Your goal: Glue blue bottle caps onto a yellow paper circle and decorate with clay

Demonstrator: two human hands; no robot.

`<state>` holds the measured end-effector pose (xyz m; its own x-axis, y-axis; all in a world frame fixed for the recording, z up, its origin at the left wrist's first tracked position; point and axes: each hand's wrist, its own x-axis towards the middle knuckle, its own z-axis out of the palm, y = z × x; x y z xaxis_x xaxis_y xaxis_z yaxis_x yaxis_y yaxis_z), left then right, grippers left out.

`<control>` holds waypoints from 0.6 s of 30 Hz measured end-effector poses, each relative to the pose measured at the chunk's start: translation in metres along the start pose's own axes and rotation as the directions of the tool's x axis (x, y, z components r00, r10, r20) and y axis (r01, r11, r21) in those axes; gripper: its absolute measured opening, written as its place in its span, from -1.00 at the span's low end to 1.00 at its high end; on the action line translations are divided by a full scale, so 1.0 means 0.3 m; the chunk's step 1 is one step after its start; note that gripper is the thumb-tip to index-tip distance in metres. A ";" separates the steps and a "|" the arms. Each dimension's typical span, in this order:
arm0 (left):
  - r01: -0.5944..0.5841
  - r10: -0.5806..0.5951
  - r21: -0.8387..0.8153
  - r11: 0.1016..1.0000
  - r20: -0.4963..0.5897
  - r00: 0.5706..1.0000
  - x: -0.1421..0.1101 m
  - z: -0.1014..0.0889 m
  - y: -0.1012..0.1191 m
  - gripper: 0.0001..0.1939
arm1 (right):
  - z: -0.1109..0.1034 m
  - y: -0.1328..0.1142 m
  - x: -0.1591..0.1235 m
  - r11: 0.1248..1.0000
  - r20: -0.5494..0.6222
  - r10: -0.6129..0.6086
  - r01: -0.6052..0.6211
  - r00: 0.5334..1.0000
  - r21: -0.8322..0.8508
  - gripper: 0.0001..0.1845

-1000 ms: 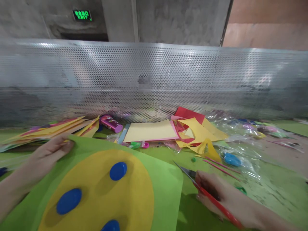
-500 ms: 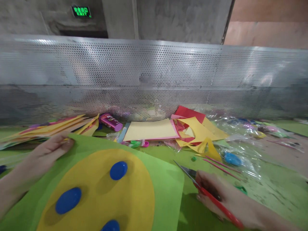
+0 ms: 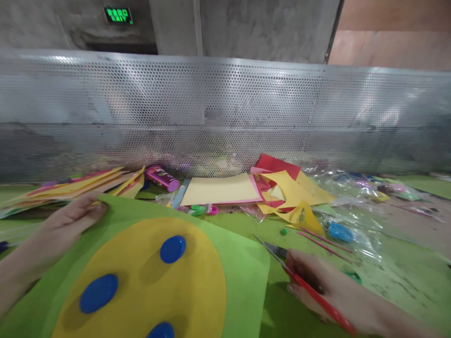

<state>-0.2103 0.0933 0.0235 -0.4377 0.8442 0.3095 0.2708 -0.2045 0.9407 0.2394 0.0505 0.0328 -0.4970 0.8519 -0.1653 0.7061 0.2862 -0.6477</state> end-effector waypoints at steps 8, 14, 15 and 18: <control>0.075 -0.059 -0.106 0.992 0.148 0.987 0.008 -0.009 0.000 -0.52 | -0.003 -0.012 -0.002 1.000 0.008 0.021 -0.021 1.000 0.005 -0.76; 0.103 -0.092 -0.068 0.992 0.152 0.984 0.006 -0.013 0.005 -0.50 | -0.002 -0.007 0.001 0.999 0.016 -0.008 0.009 1.000 -0.034 -0.78; 0.106 -0.096 -0.067 0.992 0.142 0.985 0.005 -0.011 0.008 -0.49 | -0.002 -0.006 0.001 0.999 0.012 -0.011 0.011 1.000 -0.043 -0.78; 0.104 -0.095 -0.066 0.992 0.126 0.988 0.000 -0.003 0.017 -0.47 | -0.002 -0.004 -0.001 0.999 0.006 -0.016 0.016 1.000 -0.050 -0.78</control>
<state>-0.2096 0.0919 0.0285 -0.3503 0.9153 0.1988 0.1667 -0.1479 0.9749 0.2390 0.0503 0.0341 -0.5113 0.8444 -0.1596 0.7223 0.3216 -0.6123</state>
